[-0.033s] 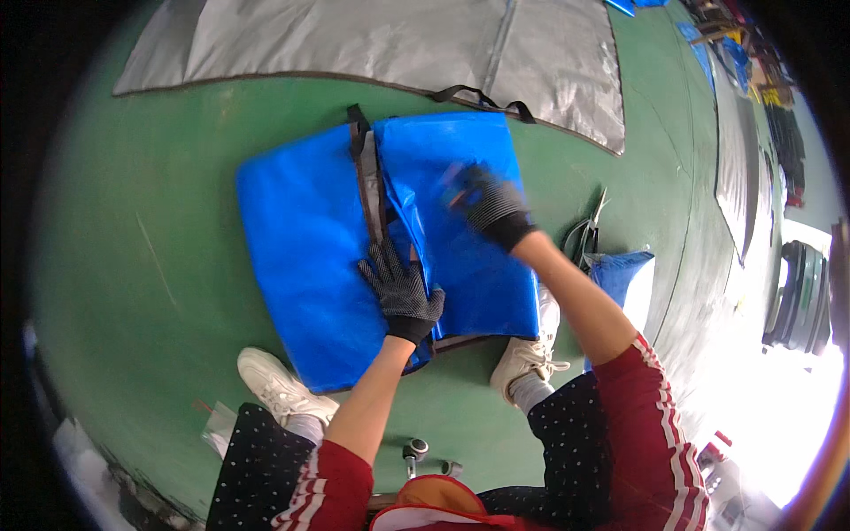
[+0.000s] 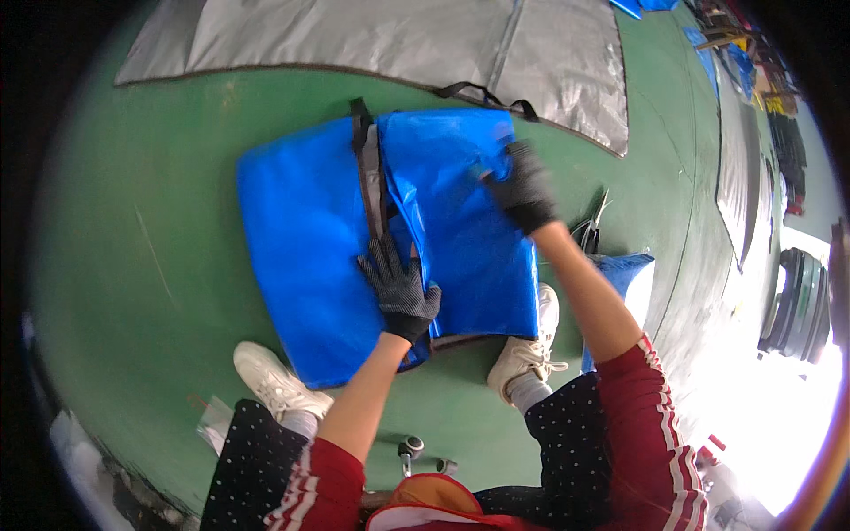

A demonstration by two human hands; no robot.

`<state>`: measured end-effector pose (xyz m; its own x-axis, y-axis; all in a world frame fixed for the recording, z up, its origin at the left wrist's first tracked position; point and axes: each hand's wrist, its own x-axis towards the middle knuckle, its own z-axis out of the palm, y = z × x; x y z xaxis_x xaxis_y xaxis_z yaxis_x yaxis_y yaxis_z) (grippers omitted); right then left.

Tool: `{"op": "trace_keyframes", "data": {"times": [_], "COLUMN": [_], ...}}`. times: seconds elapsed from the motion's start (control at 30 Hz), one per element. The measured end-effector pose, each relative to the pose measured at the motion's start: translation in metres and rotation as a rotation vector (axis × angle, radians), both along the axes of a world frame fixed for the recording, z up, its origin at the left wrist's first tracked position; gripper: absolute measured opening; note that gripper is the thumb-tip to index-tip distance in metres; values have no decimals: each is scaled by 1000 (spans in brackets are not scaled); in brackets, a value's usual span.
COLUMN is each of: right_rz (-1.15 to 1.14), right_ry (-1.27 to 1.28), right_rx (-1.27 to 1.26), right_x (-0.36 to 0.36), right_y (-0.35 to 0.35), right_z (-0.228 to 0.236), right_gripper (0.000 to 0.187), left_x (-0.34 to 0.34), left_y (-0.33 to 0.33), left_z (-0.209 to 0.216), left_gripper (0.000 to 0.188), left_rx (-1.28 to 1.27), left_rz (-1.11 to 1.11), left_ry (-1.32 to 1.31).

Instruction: The person unfolds a blue cooler bag on the floor, folds it into a compact rectangle, and places it into a clear plastic bag. The person then seals the plastic bag and sets it aside.

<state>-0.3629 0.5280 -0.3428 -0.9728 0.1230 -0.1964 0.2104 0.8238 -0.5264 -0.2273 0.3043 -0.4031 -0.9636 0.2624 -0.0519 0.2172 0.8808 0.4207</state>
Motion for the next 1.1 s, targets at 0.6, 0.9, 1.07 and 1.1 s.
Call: {"op": "trace_keyframes", "data": {"times": [0.6,0.9,1.07,1.1], "right_rz": [74,803,776,812], "right_ry": [-151,-136,-31,-10], "right_rx": [-512,-661,-532,-548], "right_x": [67,167,207,210], "right_y": [-44,-32,-24,-25], "right_z": [0,56,16,3], "right_gripper": [90,44,33,30], "left_x": [-144,-90,5,24], "left_y": [-219,-315,-339,-343], "left_z": [79,199,101,81], "left_gripper": [36,106,109,104], "left_rx": [-397,-287,-205,-89], "left_rz": [-414,-763,-1002,-957], "left_ry": [-272,-783,-316,-451]}}
